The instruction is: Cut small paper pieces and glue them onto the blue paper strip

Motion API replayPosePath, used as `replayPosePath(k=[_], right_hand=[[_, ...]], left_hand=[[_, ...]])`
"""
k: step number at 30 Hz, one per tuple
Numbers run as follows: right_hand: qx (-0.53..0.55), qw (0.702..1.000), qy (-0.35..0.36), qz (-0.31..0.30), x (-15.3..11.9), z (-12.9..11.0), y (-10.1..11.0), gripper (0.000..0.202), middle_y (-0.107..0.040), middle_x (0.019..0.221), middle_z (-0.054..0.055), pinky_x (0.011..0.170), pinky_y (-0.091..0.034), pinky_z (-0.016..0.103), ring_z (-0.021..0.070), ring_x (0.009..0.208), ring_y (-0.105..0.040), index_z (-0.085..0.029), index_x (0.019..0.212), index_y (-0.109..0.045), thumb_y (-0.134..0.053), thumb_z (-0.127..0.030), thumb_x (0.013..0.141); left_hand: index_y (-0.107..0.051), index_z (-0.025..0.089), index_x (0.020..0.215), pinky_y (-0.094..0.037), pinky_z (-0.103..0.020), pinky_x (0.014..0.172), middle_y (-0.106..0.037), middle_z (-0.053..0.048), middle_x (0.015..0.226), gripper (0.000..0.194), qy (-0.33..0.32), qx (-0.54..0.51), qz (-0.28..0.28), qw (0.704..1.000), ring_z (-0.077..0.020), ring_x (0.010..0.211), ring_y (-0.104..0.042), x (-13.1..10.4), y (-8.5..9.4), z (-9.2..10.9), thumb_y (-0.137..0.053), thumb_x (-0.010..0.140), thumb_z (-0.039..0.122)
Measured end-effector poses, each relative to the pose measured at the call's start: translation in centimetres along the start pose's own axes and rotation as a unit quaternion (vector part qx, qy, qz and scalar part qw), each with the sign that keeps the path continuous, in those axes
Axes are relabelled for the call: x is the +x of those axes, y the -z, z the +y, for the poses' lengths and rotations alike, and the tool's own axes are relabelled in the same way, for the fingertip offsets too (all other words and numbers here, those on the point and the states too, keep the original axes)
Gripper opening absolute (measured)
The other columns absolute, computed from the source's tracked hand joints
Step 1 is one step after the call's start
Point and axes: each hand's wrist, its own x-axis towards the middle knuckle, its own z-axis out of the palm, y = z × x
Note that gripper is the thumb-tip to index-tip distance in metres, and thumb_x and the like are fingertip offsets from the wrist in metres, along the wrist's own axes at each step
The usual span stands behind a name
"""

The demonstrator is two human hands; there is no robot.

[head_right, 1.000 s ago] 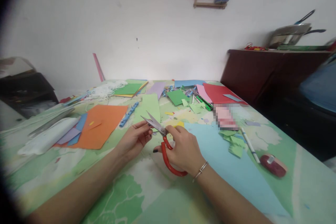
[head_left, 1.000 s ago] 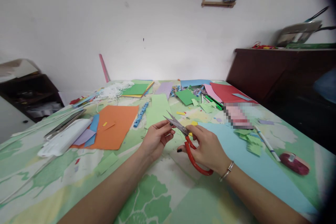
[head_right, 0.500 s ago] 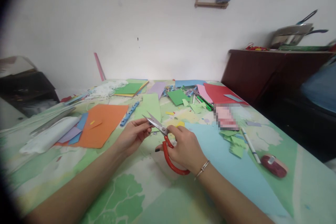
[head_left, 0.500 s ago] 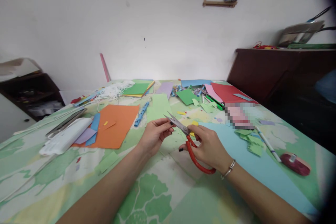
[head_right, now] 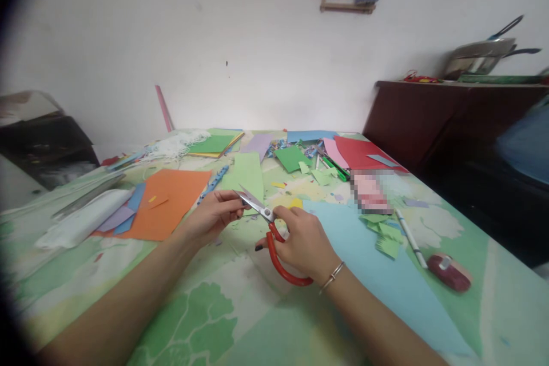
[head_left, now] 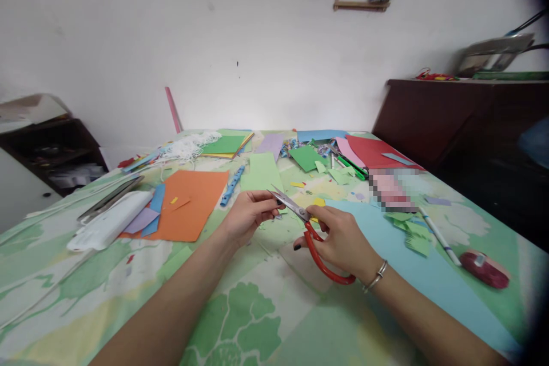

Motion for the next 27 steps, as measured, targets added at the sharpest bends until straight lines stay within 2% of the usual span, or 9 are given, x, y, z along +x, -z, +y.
replayPosePath(k=[10, 15, 19, 24, 27], right_hand=[[0.000, 1.000, 0.002, -0.016, 0.1, 0.4, -0.3, 0.028, -0.053, 0.060, 0.000, 0.053, -0.031, 0.023, 0.0139, 0.054, -0.046, -0.021, 0.085, -0.058, -0.058, -0.047, 0.074], [0.031, 0.999, -0.031, -0.004, 0.3, 0.7, -0.1, 0.022, -0.052, 0.057, -0.002, 0.050, -0.030, 0.022, 0.0128, 0.050, -0.044, -0.021, 0.082, -0.055, -0.058, -0.041, 0.074], [0.013, 0.999, -0.049, 0.004, 0.5, 0.8, 0.1, 0.023, -0.055, 0.064, 0.000, 0.051, -0.030, 0.023, 0.0143, 0.055, -0.046, -0.021, 0.084, -0.054, -0.058, -0.040, 0.072], [0.027, 0.999, -0.037, -0.018, 0.2, 0.1, -0.2, 0.026, -0.056, 0.068, -0.001, 0.054, -0.032, 0.024, 0.0153, 0.060, -0.048, -0.022, 0.091, -0.054, -0.058, -0.039, 0.071], [0.026, 0.999, -0.033, -0.017, -0.1, -0.3, -0.4, 0.029, -0.055, 0.070, -0.001, 0.055, -0.033, 0.024, 0.0150, 0.060, -0.049, -0.022, 0.093, -0.055, -0.059, -0.040, 0.071]], left_hand=[[-0.068, 0.011, 0.068, -0.043, -0.017, 0.051, -0.067, -0.007, 0.067, 0.013, 0.032, -0.017, 0.006, 0.999, -0.0067, 0.050, -0.055, 0.4, 0.3, -0.1, -0.074, 0.058, 0.014], [-0.064, 0.011, 0.074, -0.050, -0.023, 0.057, -0.070, -0.010, 0.075, 0.020, 0.049, -0.014, 0.012, 0.999, -0.0144, 0.060, -0.065, 0.4, 0.3, -0.2, -0.075, 0.061, 0.021], [-0.062, 0.012, 0.074, -0.050, -0.022, 0.061, -0.070, -0.010, 0.074, 0.019, 0.038, -0.030, 0.015, 0.999, -0.0145, 0.064, -0.066, 0.3, 0.2, -0.2, -0.074, 0.061, 0.019], [-0.063, 0.012, 0.074, -0.050, -0.020, 0.061, -0.068, -0.005, 0.070, 0.018, 0.014, -0.048, 0.033, 0.998, -0.0118, 0.062, -0.064, 0.2, -0.1, -0.4, -0.074, 0.061, 0.016], [-0.065, 0.011, 0.075, -0.049, -0.020, 0.061, -0.068, -0.005, 0.071, 0.016, -0.007, -0.050, 0.024, 0.998, -0.0117, 0.064, -0.064, 0.3, -0.3, -0.7, -0.073, 0.063, 0.017]])
